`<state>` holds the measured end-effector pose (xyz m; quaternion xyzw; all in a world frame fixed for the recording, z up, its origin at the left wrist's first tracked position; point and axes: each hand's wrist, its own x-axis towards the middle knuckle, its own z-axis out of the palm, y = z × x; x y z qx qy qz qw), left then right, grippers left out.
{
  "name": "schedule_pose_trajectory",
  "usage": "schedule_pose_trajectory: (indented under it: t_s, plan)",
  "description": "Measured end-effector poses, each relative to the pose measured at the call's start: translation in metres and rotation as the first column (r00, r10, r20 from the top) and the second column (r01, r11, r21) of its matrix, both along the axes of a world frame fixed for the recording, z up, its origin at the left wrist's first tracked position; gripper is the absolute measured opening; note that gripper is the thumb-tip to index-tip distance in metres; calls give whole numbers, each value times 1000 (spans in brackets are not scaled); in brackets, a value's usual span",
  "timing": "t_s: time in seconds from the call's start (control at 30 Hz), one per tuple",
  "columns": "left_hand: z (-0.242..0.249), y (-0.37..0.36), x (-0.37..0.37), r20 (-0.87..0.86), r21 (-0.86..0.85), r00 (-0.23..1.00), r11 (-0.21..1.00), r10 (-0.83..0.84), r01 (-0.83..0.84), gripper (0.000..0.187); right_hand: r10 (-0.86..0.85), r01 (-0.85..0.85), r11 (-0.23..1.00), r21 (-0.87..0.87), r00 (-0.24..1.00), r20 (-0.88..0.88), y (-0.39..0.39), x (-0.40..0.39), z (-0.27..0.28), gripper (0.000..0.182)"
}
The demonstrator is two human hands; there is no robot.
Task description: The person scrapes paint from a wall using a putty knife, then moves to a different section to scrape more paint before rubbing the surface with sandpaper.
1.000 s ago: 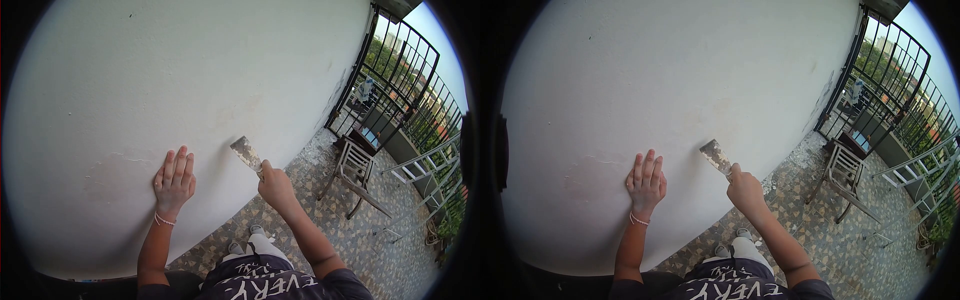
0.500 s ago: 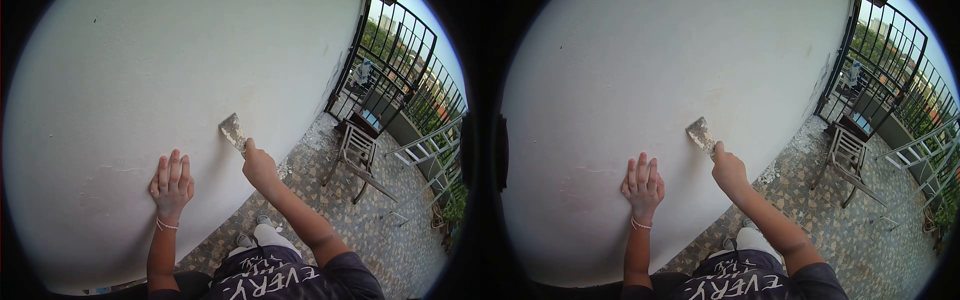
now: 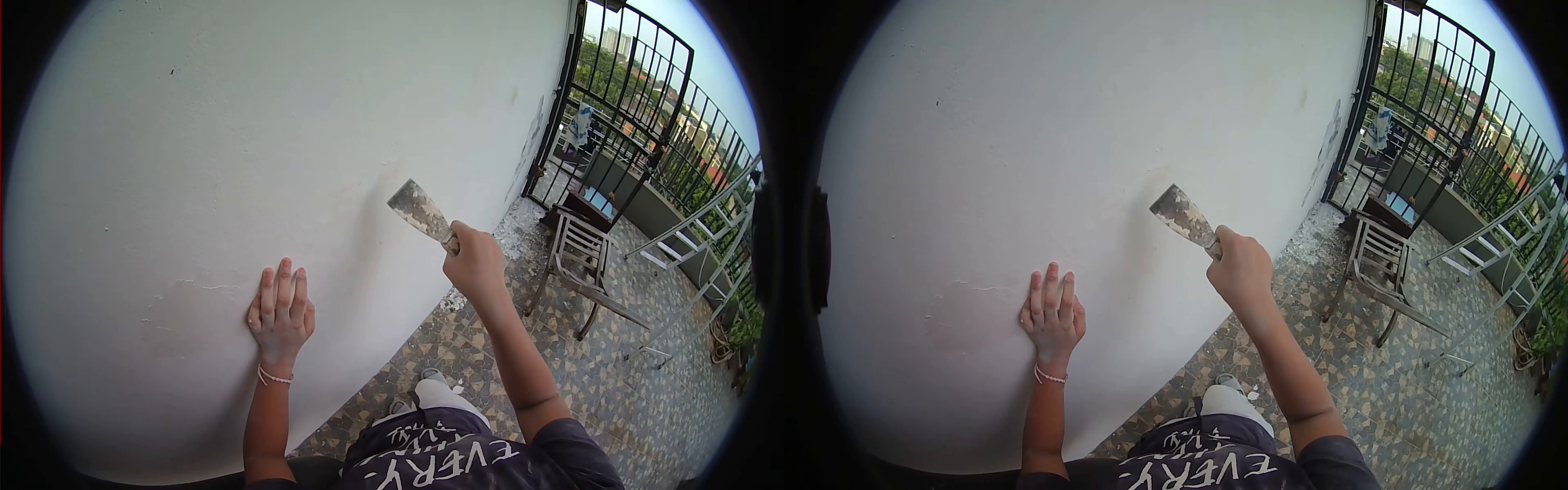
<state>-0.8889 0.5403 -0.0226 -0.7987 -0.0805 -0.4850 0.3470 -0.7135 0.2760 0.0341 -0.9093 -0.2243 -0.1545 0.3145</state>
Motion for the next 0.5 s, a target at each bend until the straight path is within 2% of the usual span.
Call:
schedule_pose_trajectory:
  t_s: [0.03, 0.07, 0.17, 0.27, 0.5]
  plan:
    - [1, -1, 0, -3, -2, 1000, 1000, -1, 1, 39, -21, 19, 997, 71, 999, 28, 6, 7, 12, 7]
    - [1, -1, 0, -4, -4, 1000, 1000, -2, 2, 39, 13, -7, 994, 108, 999, -52, 12, 14, 26, 6]
    - [0, 1, 0, -3, 1, 1000, 1000, -3, 3, 38, -3, 6, 1000, 28, 997, -82, 46, 44, 22, 8]
    - [1, -2, 1, 22, 8, 999, 999, 31, -31, 36, 13, -6, 999, 31, 971, -237, 71, 51, 10, 15]
    - [7, 0, 7, 60, 45, 998, 999, 12, -15, 30, 3, -3, 1000, 1, 956, -295, 75, 44, -12, 15]
